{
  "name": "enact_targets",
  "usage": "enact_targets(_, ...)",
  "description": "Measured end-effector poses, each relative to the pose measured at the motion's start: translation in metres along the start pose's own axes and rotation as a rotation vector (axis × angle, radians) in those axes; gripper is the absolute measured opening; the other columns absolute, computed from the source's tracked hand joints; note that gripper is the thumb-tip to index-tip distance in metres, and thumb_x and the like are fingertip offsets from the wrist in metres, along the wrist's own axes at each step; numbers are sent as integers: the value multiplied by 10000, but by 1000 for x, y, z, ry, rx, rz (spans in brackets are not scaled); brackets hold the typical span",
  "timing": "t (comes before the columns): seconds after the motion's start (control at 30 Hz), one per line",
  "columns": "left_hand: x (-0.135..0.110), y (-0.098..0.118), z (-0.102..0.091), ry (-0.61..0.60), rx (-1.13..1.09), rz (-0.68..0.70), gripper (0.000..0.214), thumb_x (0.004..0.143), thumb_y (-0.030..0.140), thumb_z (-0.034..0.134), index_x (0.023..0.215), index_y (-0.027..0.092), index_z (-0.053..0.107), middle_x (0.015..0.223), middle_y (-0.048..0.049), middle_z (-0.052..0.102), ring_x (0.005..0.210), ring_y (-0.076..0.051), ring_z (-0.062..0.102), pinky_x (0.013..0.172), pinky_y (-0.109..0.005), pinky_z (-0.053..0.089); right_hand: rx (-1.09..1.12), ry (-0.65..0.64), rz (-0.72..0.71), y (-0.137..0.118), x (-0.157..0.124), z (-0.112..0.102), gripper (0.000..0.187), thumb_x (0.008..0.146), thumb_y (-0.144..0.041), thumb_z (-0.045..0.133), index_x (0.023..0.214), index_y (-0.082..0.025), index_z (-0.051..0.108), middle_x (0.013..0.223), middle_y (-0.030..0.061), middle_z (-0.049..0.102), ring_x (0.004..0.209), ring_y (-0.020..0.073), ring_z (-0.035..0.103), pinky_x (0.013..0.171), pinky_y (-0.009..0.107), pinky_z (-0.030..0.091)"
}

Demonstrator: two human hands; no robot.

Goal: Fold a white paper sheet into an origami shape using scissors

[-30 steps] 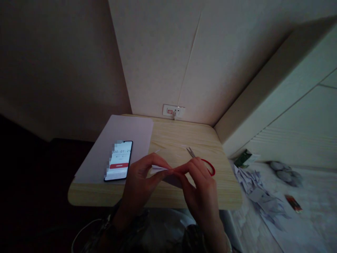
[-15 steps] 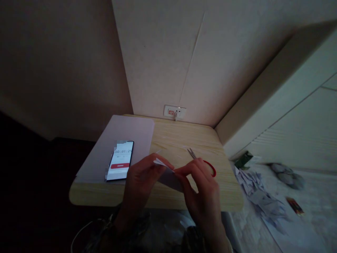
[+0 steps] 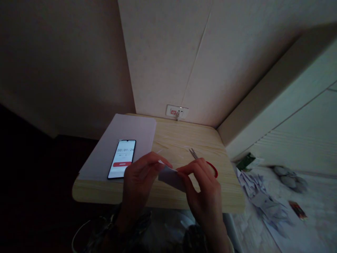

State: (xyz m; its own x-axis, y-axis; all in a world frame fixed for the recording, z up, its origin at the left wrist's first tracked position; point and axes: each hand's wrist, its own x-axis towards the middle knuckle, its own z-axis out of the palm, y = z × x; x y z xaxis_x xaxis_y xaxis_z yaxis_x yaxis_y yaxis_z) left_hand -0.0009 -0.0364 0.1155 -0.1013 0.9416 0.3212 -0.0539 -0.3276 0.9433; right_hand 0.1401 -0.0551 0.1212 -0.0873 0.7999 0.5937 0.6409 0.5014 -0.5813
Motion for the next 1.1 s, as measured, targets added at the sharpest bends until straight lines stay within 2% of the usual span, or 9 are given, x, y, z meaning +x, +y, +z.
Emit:
enact_targets(0.13,0,3,3,99,11,-42,175,781,116,583,706,235,685,699,25,689,687,-159,630,656,-264,510,-23,1,2,2,-1,1,192,831,-33,554,738,-200,570,691,9,578,679,171,527,597,288,427)
enact_targets(0.27,-1,-2,2,69,-4,-60,136,743,107,641,705,228,689,703,20,698,694,-161,637,659,-263,515,-42,4,10,3,-2,1,188,838,-39,546,743,-200,571,697,12,579,685,174,529,596,290,427)
enact_targets(0.47,-3,-8,1,36,-128,77,151,804,158,639,682,225,696,682,21,661,682,-135,593,636,-240,473,-16,4,-2,1,-1,1,191,828,-27,545,746,-198,572,692,9,582,678,167,531,599,281,427)
enact_targets(0.6,-1,-9,4,56,-171,95,170,831,192,612,665,217,638,668,16,627,673,-141,571,621,-249,453,16,-13,9,0,-1,4,189,829,-36,547,738,-199,575,694,6,589,688,168,541,604,275,432)
enact_targets(0.7,2,-9,5,67,-116,31,153,832,187,590,683,215,610,662,20,614,647,-139,574,600,-246,456,78,-47,67,1,-1,7,178,835,-65,562,722,-202,573,691,-6,598,687,162,555,610,269,438)
enact_targets(0.83,5,-10,5,47,-54,-140,71,762,161,655,742,212,610,715,24,657,697,-139,633,637,-232,498,191,-20,207,5,-3,12,167,829,-101,582,693,-198,573,669,-17,612,652,146,575,611,257,455)
enact_targets(0.97,9,-13,2,49,-37,-118,117,714,138,682,678,207,595,705,20,664,735,-154,659,685,-248,530,297,-91,275,9,-4,14,98,824,-131,592,766,-199,630,733,0,652,712,159,603,661,273,483)
enact_targets(1.03,11,-14,0,29,13,-97,90,713,140,687,726,204,625,710,21,656,723,-154,654,711,-264,540,329,-113,286,11,-4,13,74,837,-156,590,828,-201,649,795,15,666,767,170,608,705,289,489)
enact_targets(1.1,11,-14,-2,-2,66,-80,152,711,135,702,830,211,646,681,39,634,700,-146,647,737,-269,537,349,-81,289,13,-2,10,80,856,-187,580,883,-205,654,849,26,668,812,177,607,735,304,488)
